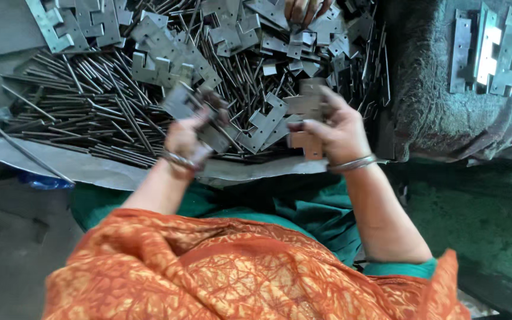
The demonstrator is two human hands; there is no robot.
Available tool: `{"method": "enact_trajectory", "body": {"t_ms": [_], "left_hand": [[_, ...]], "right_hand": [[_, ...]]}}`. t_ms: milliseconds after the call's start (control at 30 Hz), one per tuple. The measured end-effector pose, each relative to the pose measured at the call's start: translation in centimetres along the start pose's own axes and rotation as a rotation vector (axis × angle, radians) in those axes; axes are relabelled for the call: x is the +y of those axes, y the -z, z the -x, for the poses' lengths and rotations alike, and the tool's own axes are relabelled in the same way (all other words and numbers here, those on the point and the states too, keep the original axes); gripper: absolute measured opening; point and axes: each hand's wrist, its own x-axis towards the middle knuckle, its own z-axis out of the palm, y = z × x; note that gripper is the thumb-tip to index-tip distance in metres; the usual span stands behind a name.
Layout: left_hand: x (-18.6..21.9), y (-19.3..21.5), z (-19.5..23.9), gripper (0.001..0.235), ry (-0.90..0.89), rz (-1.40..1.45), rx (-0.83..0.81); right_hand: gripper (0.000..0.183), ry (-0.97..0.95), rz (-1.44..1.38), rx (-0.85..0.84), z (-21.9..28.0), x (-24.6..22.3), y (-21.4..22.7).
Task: The person sorts through a large pile of metal hinges and wire pins, picking them up by hand and moving them within a workspace on the floor.
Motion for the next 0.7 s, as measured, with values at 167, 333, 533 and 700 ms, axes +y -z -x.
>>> {"method": "enact_trajectory", "body": {"t_ms": [167, 333, 533, 700], "left_hand": [[-5.1, -3.7, 1.9, 0.043, 0.207, 0.129, -0.043], [-7.0, -4.4, 3.4, 0.062, 0.287, -0.162, -0.203], [-4.9, -4.4, 1.4, 0.057, -0.508, -1.823, -0.496], [-4.0, -1.7, -1.4, 0.071, -0.465, -2.215, -0.634]], "right_hand": [[0.060, 0.682, 0.992, -0.102, 0.9, 1.2, -7.0], [0.065, 0.561, 0.871, -0.249, 2.4, 4.8, -6.1], [0.061, -0.089, -0.462, -0.012, 3.3, 2.4, 2.2], [0.058, 0.108, -0.469, 0.209, 5.0, 1.0, 8.0]]}}
